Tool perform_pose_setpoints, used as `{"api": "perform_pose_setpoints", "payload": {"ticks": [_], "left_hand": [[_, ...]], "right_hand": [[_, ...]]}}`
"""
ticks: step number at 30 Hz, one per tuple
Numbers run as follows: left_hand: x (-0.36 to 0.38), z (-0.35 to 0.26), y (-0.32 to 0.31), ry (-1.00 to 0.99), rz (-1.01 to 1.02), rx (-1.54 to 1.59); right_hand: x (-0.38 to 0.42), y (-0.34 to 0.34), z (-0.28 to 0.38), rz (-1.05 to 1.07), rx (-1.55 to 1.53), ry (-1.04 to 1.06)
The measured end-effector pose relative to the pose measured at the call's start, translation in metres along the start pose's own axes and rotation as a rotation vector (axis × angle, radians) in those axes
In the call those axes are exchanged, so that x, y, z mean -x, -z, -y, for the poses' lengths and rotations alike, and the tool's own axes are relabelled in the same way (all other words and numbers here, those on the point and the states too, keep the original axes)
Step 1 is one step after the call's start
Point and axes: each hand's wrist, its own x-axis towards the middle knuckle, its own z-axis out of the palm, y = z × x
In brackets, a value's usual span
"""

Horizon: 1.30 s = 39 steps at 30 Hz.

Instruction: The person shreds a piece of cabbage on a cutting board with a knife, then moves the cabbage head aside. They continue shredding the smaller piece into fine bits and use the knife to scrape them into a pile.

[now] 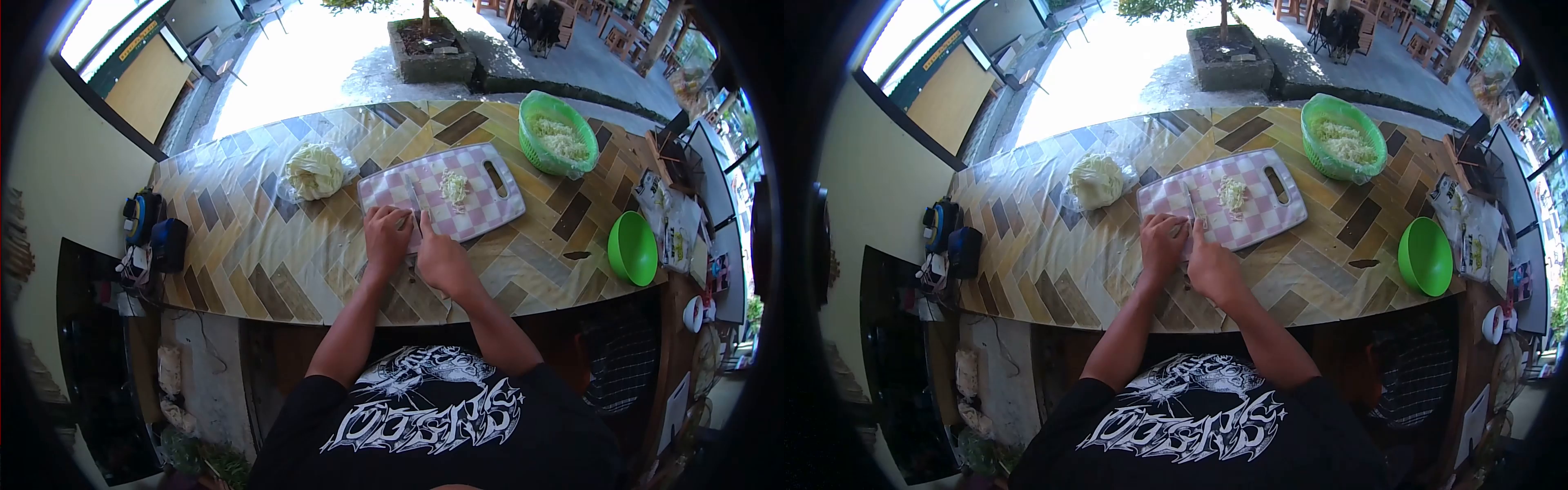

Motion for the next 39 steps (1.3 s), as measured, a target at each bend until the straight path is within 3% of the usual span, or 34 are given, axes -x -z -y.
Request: {"api": "perform_pose_setpoints", "payload": {"ticks": [5,22,39], "left_hand": [[0.001,0.001,-0.002,0.023,0.018,0.002],[0.001,-0.002,0.002,0.042,0.027,0.077],[-0.001,0.003,0.003,-0.027,0.018,0.136]], "right_hand": [[0.01,-0.011,0.006,-0.008,0.123,-0.001],[0.0,-0.023,0.003,-0.042,0.1,0.002],[0.0,0.009,0.001,0.016,0.146,0.049]]}}
